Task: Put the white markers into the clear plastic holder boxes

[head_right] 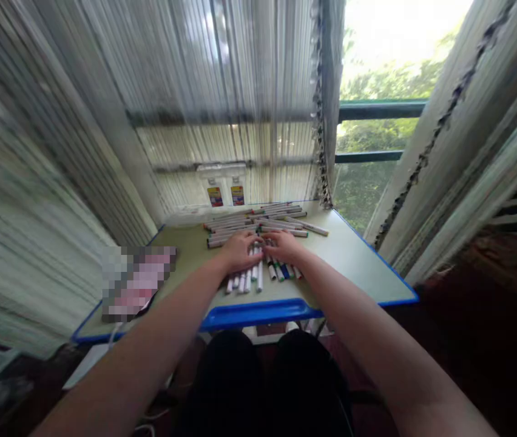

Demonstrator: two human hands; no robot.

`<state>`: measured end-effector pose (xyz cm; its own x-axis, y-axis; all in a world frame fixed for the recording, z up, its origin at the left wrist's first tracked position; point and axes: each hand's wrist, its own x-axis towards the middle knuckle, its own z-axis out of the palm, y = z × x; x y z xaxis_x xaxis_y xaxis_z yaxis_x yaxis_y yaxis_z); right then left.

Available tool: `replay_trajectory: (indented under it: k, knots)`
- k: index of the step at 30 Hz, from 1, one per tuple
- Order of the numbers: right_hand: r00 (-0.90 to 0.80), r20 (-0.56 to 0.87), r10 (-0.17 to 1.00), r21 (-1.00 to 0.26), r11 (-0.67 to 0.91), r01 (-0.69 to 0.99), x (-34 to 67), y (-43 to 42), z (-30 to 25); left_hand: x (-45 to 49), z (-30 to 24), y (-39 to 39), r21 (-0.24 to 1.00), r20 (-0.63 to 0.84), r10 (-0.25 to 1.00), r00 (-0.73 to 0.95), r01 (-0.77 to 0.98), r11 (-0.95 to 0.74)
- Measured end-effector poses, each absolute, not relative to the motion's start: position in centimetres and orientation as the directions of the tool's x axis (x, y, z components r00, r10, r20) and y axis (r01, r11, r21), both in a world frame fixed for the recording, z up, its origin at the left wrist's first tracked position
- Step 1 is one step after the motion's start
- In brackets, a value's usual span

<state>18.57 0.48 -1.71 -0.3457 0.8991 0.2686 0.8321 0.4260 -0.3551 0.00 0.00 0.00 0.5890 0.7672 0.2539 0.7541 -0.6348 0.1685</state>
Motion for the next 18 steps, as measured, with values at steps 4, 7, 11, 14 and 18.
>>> replay_trajectory:
  k: [4, 7, 11, 14, 18]
  knots:
    - [-0.307, 0.278, 0.91, -0.359, 0.395, 0.846, 18.59, 0.42, -1.67, 0.07, -0.01, -0.08, 0.153, 0.269, 0.802, 0.534, 0.798, -0.583]
    - [-0.268, 0.267, 0.926, -0.363, 0.354, 0.862, 18.4, 0.07, -1.41, 0.16, 0.17, -0.3, 0.148, 0.262, 0.827, 0.498, 0.826, -0.544]
    - [-0.274, 0.257, 0.927, -0.359, 0.355, 0.863, 18.21, -0.37, -0.99, 0.26, 0.45, -0.46, 0.135, 0.241, 0.838, 0.489, 0.839, -0.528]
    - [-0.297, 0.261, 0.918, -0.371, 0.38, 0.848, 18.33, -0.35, -0.88, 0.24, 0.51, -0.45, 0.123, 0.228, 0.836, 0.499, 0.837, -0.533]
    - [-0.313, 0.259, 0.914, -0.383, 0.395, 0.835, 18.68, -0.1, -0.91, 0.18, 0.47, -0.47, 0.121, 0.233, 0.83, 0.506, 0.832, -0.541]
